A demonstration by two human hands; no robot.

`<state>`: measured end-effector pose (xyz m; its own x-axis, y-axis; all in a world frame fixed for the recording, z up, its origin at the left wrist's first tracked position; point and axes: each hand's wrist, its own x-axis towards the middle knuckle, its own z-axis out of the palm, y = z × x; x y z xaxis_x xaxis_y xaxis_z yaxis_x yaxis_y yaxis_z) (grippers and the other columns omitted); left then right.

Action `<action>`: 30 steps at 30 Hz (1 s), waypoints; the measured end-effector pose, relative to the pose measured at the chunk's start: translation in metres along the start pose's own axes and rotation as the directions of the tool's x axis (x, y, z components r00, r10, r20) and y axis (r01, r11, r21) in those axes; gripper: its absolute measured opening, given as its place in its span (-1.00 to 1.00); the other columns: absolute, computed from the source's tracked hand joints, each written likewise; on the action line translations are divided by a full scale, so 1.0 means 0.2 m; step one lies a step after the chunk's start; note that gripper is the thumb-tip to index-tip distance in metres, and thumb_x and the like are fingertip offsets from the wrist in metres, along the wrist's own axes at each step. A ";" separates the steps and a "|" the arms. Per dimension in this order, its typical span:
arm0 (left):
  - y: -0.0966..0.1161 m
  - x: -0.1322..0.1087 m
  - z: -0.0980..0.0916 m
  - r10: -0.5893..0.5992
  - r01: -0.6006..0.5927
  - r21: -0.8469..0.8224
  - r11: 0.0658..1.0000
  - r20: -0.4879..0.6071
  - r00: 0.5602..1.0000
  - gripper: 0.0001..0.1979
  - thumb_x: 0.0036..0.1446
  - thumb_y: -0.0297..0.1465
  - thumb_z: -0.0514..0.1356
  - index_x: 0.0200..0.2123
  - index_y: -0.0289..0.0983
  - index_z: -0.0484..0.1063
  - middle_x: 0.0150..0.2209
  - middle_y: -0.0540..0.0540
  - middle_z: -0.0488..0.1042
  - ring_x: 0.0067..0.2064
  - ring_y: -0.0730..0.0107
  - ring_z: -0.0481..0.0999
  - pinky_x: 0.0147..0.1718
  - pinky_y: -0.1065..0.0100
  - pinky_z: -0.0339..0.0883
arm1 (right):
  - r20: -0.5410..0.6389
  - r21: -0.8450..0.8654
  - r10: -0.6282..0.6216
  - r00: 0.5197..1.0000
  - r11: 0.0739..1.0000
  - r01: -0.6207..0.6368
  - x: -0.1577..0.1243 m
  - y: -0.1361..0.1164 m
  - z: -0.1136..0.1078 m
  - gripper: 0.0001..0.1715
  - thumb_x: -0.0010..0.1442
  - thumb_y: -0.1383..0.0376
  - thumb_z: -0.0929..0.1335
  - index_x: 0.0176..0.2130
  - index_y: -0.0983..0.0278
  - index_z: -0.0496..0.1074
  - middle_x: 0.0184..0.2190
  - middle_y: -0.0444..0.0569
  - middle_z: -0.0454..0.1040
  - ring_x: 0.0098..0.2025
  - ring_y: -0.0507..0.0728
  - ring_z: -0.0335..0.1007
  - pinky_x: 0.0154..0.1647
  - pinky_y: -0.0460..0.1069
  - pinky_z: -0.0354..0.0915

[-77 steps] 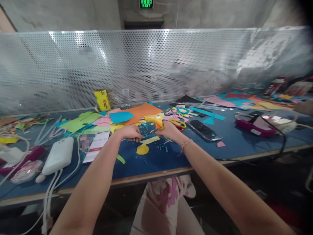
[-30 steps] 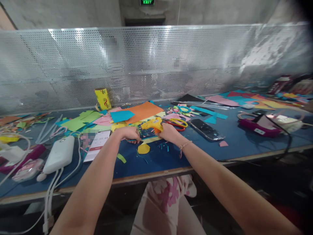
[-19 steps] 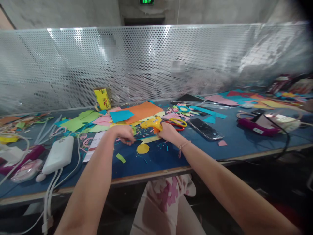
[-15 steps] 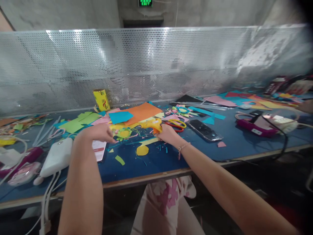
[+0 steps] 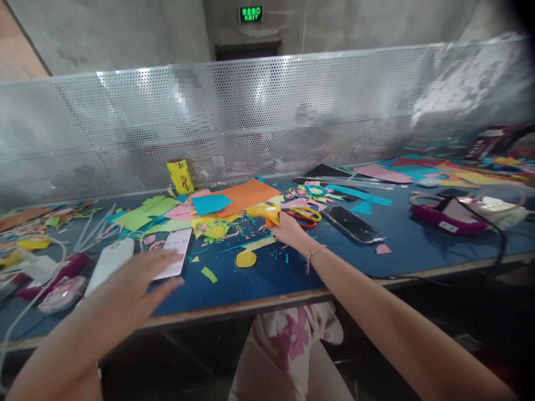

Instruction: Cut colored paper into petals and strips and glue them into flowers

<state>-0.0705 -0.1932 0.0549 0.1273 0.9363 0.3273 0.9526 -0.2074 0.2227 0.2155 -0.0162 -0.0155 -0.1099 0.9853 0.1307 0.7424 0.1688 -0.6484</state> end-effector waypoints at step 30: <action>0.43 0.21 0.58 0.035 -0.045 0.103 0.994 0.099 0.995 -0.30 0.12 0.03 -0.18 0.13 -0.34 0.20 0.18 -0.27 0.18 0.21 0.06 0.12 0.17 -0.01 -0.08 | -0.052 -0.104 -0.065 0.996 0.993 0.059 0.04 0.04 0.02 -0.55 -0.07 0.18 0.41 -0.22 0.39 0.33 -0.25 0.11 0.47 -0.22 0.15 0.42 -0.33 -0.09 0.22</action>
<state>0.0487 -0.1383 -0.0187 0.1871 0.9519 0.2426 0.9692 -0.2191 0.1121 0.2173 -0.0063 -0.0229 -0.1232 0.9695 0.2119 0.7994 0.2235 -0.5577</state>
